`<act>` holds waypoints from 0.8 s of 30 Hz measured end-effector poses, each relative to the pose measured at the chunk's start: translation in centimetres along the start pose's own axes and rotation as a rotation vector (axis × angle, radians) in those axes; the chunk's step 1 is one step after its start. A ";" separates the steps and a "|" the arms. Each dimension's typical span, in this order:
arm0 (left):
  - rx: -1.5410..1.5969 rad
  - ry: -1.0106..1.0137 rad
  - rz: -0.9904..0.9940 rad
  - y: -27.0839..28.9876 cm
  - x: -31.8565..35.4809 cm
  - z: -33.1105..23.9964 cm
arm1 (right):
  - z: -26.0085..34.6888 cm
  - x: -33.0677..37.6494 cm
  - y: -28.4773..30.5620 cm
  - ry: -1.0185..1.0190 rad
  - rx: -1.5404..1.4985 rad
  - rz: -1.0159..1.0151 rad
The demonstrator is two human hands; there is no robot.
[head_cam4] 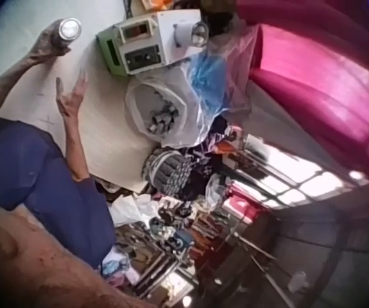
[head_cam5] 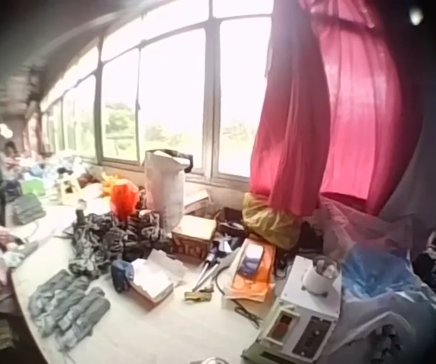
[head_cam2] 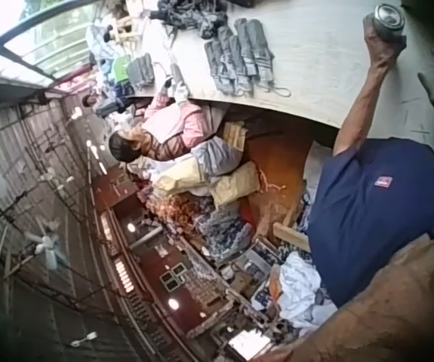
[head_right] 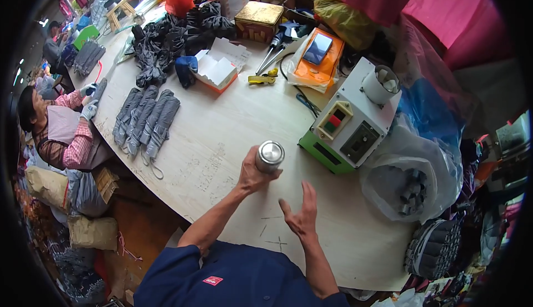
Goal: Assembling plastic caps and metal rings onto grey handle-like mechanical components at a factory workbench.
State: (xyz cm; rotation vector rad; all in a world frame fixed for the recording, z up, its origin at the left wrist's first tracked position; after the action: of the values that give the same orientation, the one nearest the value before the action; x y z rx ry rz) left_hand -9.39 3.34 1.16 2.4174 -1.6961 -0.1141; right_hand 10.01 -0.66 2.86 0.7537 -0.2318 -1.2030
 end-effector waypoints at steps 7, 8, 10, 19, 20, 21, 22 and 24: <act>0.091 -0.121 -0.134 -1.3 -12.0 2.6 | -5.7 10.1 1.4 0.014 0.354 0.056; 0.148 -0.163 -0.148 -1.8 -14.1 3.0 | -6.2 10.8 1.5 0.055 0.413 0.068; 0.099 -0.205 -0.213 -2.9 -17.9 2.4 | -6.8 11.5 1.7 0.092 0.474 0.080; 0.111 -0.319 -0.347 -5.2 -26.7 3.8 | -7.5 11.7 1.5 0.022 0.448 0.069; 0.107 -0.312 -0.343 -5.4 -27.0 3.8 | -7.5 11.6 1.6 0.021 0.459 0.069; 0.076 -0.320 -0.344 -5.4 -27.3 3.8 | -7.5 11.5 1.6 0.023 0.468 0.070; 0.044 -0.329 -0.346 -5.3 -27.5 3.8 | -7.5 11.5 1.5 0.020 0.464 0.077; 0.007 -0.331 -0.355 -4.5 -27.3 4.0 | -7.2 11.4 1.0 0.024 0.458 0.086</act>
State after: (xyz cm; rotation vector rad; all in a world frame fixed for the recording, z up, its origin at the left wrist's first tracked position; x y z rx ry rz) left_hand -15.29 29.95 -4.88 2.8032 -1.3526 -0.5871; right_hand 18.84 -7.88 -4.38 1.1430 -0.5261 -1.0688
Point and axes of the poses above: each hand's wrist, its own x-axis away from the middle knuckle, its own y-axis out of the back of the hand, z = x × y, the point moved 1 cm from there along -x, towards the middle knuckle, and after that the axes turned 9 degrees about y, right-handed, at the moved point
